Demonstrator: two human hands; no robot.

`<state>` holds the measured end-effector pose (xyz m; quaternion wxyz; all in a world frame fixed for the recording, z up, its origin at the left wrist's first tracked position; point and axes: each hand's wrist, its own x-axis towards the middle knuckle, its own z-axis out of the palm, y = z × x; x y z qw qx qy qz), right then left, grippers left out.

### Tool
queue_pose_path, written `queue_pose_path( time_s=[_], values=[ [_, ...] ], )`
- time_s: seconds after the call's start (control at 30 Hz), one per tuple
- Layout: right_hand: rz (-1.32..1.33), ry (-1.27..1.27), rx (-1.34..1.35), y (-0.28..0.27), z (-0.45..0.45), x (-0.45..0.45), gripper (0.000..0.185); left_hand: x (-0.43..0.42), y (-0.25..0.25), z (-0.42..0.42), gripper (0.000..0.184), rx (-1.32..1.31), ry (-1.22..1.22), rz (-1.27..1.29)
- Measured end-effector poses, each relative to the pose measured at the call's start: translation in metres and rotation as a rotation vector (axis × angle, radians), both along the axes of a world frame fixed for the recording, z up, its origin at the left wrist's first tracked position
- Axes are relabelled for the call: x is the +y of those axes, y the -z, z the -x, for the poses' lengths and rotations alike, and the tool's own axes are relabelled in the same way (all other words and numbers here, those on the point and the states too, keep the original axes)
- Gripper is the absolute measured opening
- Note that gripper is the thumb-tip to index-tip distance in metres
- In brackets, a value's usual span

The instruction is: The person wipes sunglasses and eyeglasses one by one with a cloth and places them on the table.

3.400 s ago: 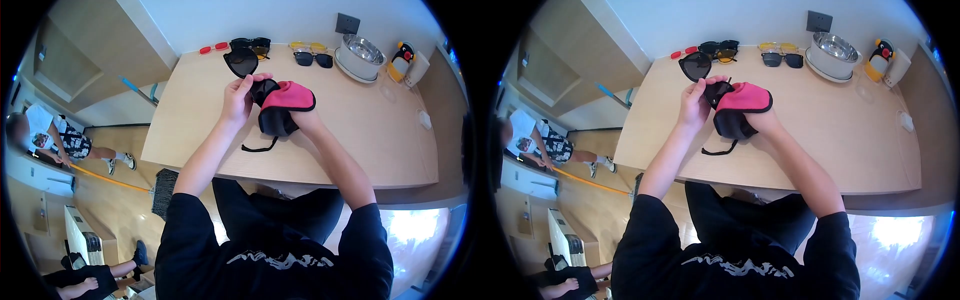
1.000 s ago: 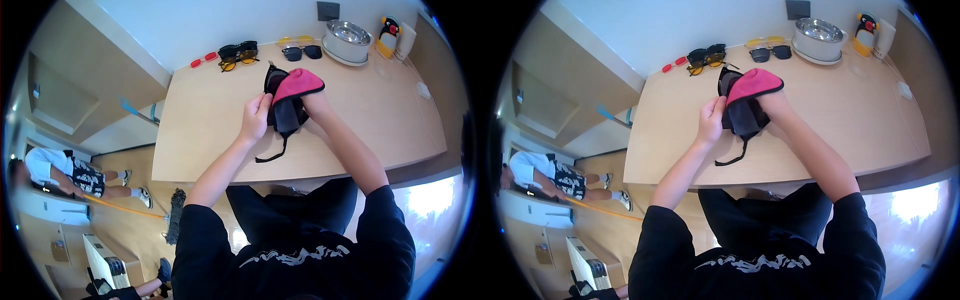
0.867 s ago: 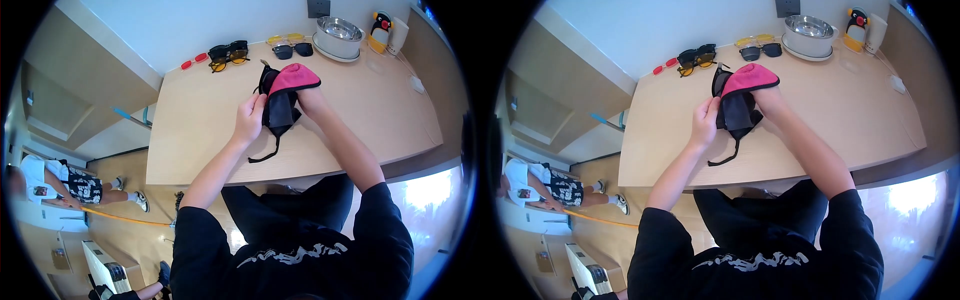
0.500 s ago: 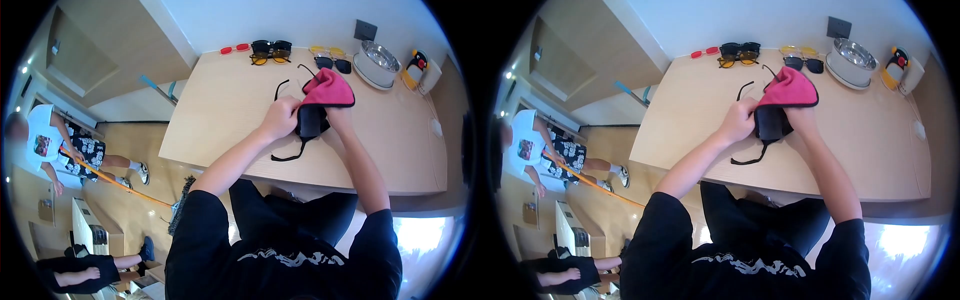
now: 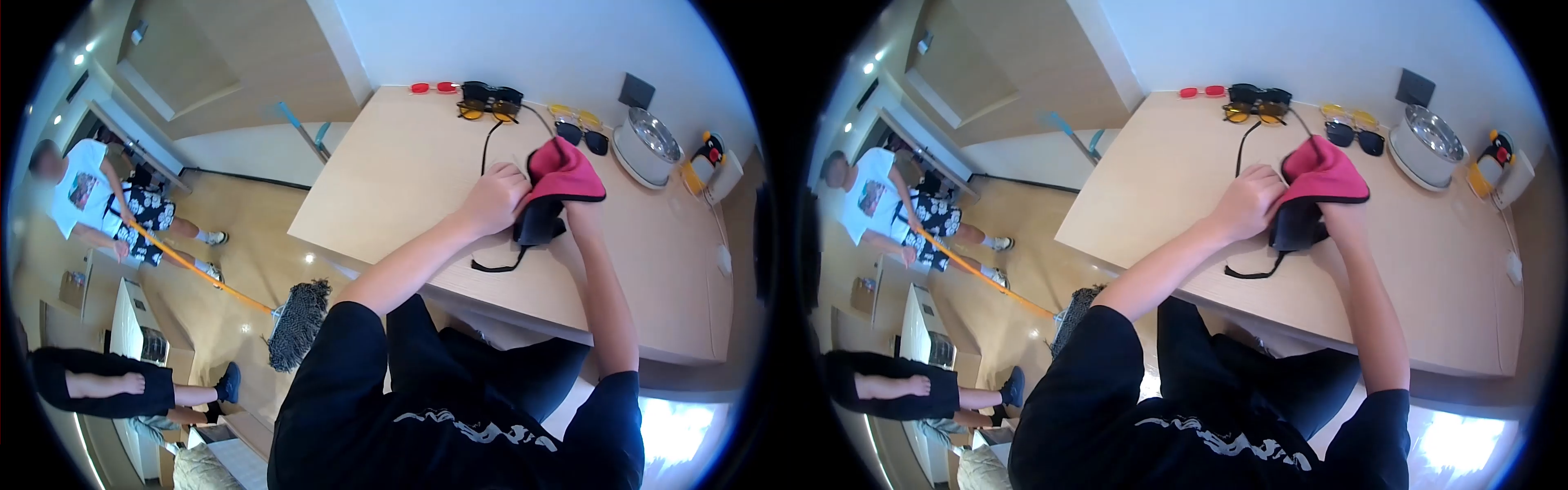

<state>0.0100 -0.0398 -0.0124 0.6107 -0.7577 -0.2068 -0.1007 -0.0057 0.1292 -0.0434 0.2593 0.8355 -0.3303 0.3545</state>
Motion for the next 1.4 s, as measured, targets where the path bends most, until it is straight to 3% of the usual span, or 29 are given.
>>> queue_pose_path(
  time_s=[0.07,0.13,0.17,0.2,0.27,0.33,0.37,0.4,0.63,0.67,0.77,0.9,0.97,1.0,1.13,1.27,1.33,1.4],
  values=[
    [-0.303,-0.045,0.038,-0.007,0.001,0.008,0.034,0.007,-0.01,0.001,0.02,-0.045,-0.049,-0.076],
    [-0.346,-0.021,0.079,-0.018,0.007,0.013,0.027,0.002,-0.02,0.007,0.044,-0.197,-0.287,0.099],
    [-0.359,-0.159,0.062,-0.014,0.0,0.01,0.022,0.006,-0.023,0.006,0.071,-0.191,-0.373,0.161],
    [-0.368,-0.283,0.045,-0.016,-0.001,0.004,0.018,0.009,-0.022,0.003,0.071,-0.18,-0.349,0.169],
    [-0.345,-0.219,-0.023,-0.013,-0.003,0.006,0.009,0.012,-0.014,-0.008,0.084,0.02,-0.437,0.399],
    [-0.293,-0.201,-0.137,-0.004,-0.009,0.005,0.012,0.017,-0.01,-0.016,0.09,-0.029,-0.351,0.325],
    [-0.305,-0.188,-0.145,-0.001,-0.008,0.003,0.015,0.017,-0.005,-0.016,0.09,-0.011,-0.314,0.332],
    [-0.286,-0.015,-0.016,0.004,-0.006,0.002,0.019,0.02,-0.004,-0.017,0.084,-0.02,-0.29,0.328],
    [-0.083,-0.047,-0.175,-0.017,0.002,-0.007,0.021,0.016,-0.007,-0.012,0.044,-0.027,-0.233,0.352],
    [-0.025,-0.065,-0.273,-0.023,0.006,-0.007,0.02,0.016,-0.01,-0.012,0.044,-0.026,-0.229,0.348],
    [-0.051,-0.049,-0.209,-0.016,0.002,-0.007,0.019,0.017,-0.012,-0.009,0.037,-0.134,-0.28,0.251],
    [-0.005,-0.03,-0.272,-0.012,-0.004,-0.01,0.018,0.018,-0.013,-0.008,0.036,-0.017,-0.239,0.311],
    [0.068,-0.181,0.022,-0.004,-0.01,-0.014,0.04,0.018,-0.012,-0.009,0.035,-0.008,-0.228,0.306],
    [0.069,-0.182,0.021,0.001,-0.011,-0.011,0.04,0.018,-0.011,-0.009,0.036,-0.005,-0.209,0.29],
    [0.19,-0.175,-0.278,0.007,-0.006,-0.005,0.04,0.014,-0.007,-0.008,0.041,-0.029,-0.234,0.331],
    [0.047,-0.242,-0.087,0.015,-0.012,-0.006,0.036,0.011,-0.02,-0.003,0.041,-0.005,-0.201,0.494],
    [-0.025,-0.269,0.012,0.015,-0.013,-0.008,0.034,0.021,-0.015,-0.009,0.04,0.0,-0.25,0.108],
    [-0.475,-0.287,0.318,0.0,-0.008,-0.008,0.031,0.023,-0.015,-0.009,0.04,0.003,-0.256,0.15]
  ],
)
